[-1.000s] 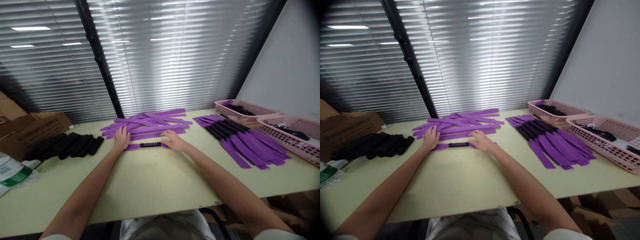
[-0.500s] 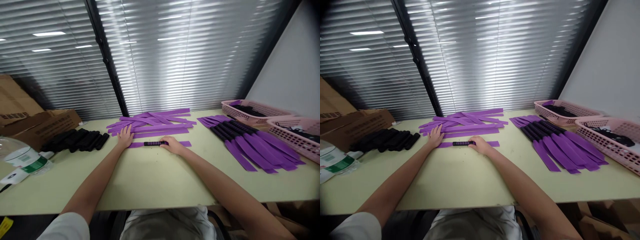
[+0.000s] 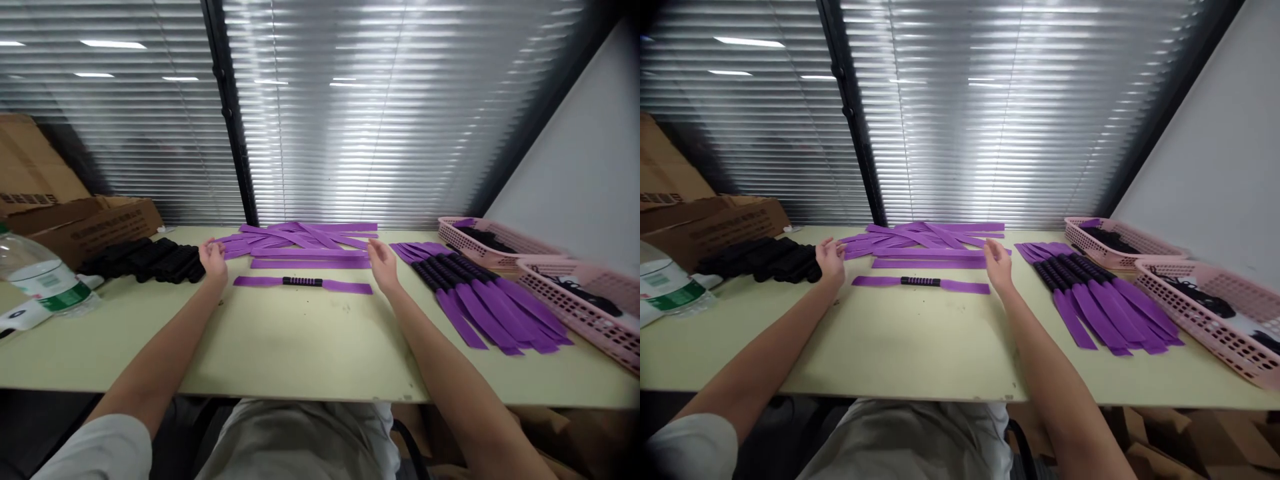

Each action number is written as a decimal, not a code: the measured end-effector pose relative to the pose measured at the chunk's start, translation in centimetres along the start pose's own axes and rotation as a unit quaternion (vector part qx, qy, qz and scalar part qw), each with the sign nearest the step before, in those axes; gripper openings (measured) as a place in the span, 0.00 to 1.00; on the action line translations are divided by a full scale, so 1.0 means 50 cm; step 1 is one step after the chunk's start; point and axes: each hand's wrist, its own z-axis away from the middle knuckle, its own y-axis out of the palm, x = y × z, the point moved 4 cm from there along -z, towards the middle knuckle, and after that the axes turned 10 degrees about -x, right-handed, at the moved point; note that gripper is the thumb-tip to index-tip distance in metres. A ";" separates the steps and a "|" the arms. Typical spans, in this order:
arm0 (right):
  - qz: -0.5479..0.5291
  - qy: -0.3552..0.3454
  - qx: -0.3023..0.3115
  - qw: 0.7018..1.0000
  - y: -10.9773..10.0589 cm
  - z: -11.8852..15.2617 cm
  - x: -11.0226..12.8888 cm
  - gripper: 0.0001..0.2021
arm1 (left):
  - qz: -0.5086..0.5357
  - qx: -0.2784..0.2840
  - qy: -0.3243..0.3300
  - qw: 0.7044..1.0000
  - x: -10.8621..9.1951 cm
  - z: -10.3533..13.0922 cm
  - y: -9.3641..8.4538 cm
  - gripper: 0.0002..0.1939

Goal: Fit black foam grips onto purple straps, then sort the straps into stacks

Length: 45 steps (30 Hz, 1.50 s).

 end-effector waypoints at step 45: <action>0.455 -0.251 0.315 0.794 0.127 0.185 0.067 0.11 | -0.438 0.480 0.430 0.627 -0.152 0.306 0.072 0.18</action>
